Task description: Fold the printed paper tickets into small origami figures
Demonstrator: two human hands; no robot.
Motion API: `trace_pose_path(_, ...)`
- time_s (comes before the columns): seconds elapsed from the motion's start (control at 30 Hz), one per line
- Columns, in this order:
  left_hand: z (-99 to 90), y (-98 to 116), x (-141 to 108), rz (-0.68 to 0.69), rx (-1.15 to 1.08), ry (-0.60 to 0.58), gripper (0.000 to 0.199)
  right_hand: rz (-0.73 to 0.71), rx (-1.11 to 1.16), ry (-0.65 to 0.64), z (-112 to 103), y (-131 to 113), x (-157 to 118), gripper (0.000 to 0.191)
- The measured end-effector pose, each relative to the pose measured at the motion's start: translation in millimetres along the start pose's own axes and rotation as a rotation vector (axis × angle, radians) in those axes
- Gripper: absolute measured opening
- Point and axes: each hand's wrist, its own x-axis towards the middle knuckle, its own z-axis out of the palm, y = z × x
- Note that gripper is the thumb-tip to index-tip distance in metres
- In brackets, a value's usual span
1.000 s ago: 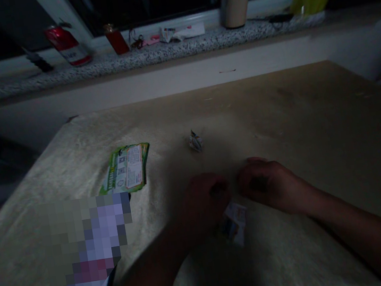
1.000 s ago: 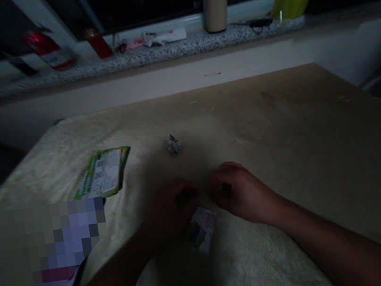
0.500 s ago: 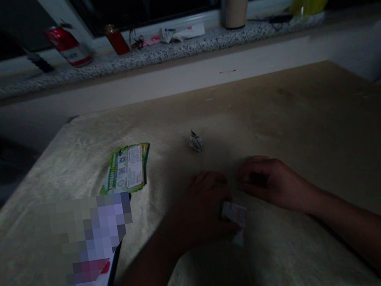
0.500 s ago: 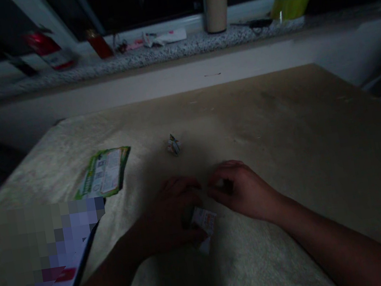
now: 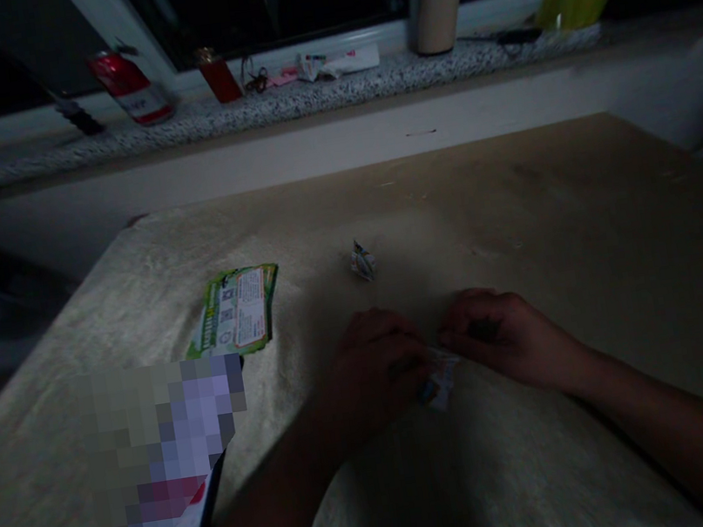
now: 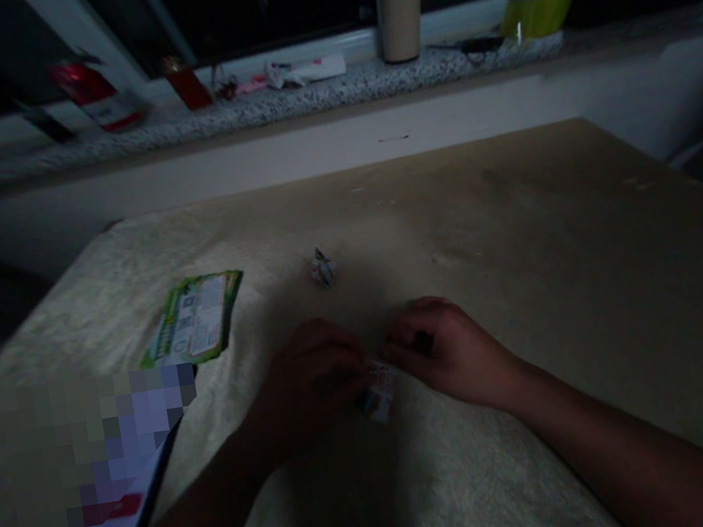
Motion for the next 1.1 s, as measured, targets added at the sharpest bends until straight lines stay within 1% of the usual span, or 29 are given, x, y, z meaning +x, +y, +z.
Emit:
trace_pose_path(0.1,-1.2,6,2,0.143,0.050,0.176,0.004,0.003,0.076,-0.001,0,-4,-1,0.032)
trace_pose_path(0.17,-1.4,9,2,0.207,0.088,0.240,0.006,0.003,0.104,0.002,0,-6,-1,0.032)
trace_pose_path(0.33,1.9,12,1,0.266,0.196,0.207,0.013,-0.018,0.109,0.003,0,-5,-1,0.026)
trace_pose_path(0.47,6.9,11,0,0.337,0.157,0.220,0.012,-0.063,0.033,0.029,1,0,0,0.022)
trace_pose_path(0.53,9.1,9,-1,0.341,0.139,0.176,0.012,-0.070,-0.011,0.052,1,3,-1,0.020)
trace_pose_path(0.63,11.0,5,-4,0.301,0.150,0.088,0.009,-0.030,-0.021,0.111,1,6,-3,0.012)
trace_pose_path(0.7,10.8,3,-6,0.295,0.166,0.079,0.009,0.006,0.011,0.146,1,7,-4,0.008)
trace_pose_path(0.8,8.5,2,-6,0.315,0.196,0.061,0.012,0.056,0.047,0.162,2,7,-4,0.008)
trace_pose_path(0.87,6.8,3,-6,0.286,0.215,-0.004,0.012,0.052,0.026,0.154,1,8,-3,0.007)
trace_pose_path(1.0,5.4,4,-5,0.170,0.257,-0.181,0.008,-0.044,-0.095,0.083,-1,10,-2,0.007)
trace_pose_path(1.1,5.7,4,-6,0.097,0.278,-0.262,0.008,-0.105,-0.152,0.023,-3,11,-2,0.008)
